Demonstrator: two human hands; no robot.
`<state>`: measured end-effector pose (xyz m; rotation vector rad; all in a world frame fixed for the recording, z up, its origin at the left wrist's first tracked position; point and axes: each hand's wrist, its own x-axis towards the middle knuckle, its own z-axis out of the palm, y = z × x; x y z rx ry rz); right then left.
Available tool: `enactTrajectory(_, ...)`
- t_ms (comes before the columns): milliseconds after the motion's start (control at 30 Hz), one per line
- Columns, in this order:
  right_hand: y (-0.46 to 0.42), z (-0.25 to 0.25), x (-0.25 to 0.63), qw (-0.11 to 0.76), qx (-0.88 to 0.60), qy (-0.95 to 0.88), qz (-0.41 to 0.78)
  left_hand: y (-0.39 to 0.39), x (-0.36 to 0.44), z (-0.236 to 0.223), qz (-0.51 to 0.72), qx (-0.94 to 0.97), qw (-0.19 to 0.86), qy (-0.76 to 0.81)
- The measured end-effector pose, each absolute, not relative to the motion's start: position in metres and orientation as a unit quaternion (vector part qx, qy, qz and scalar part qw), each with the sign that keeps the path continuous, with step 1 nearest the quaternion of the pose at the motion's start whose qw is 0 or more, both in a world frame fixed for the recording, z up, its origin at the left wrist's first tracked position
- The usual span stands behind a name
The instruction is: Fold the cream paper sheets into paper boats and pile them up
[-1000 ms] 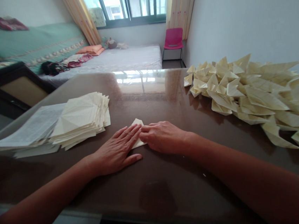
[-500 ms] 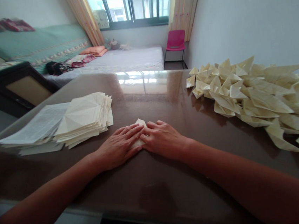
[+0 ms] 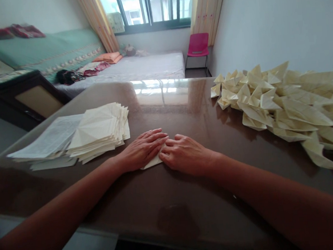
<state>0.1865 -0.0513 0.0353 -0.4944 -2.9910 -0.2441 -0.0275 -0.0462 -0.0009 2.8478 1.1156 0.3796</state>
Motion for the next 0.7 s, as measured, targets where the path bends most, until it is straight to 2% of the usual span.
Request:
enactTrajectory(333,-0.020,0.033,0.207,0.053,-0.194,-0.976,-0.079,-0.059,-0.035,0.015,0.125,0.915,-0.008,0.385)
enactTrajectory(700,-0.032,0.042,0.199,0.038,-0.293,-0.953,0.067,-0.074,-0.041,0.024,0.137,0.920,0.080,0.358)
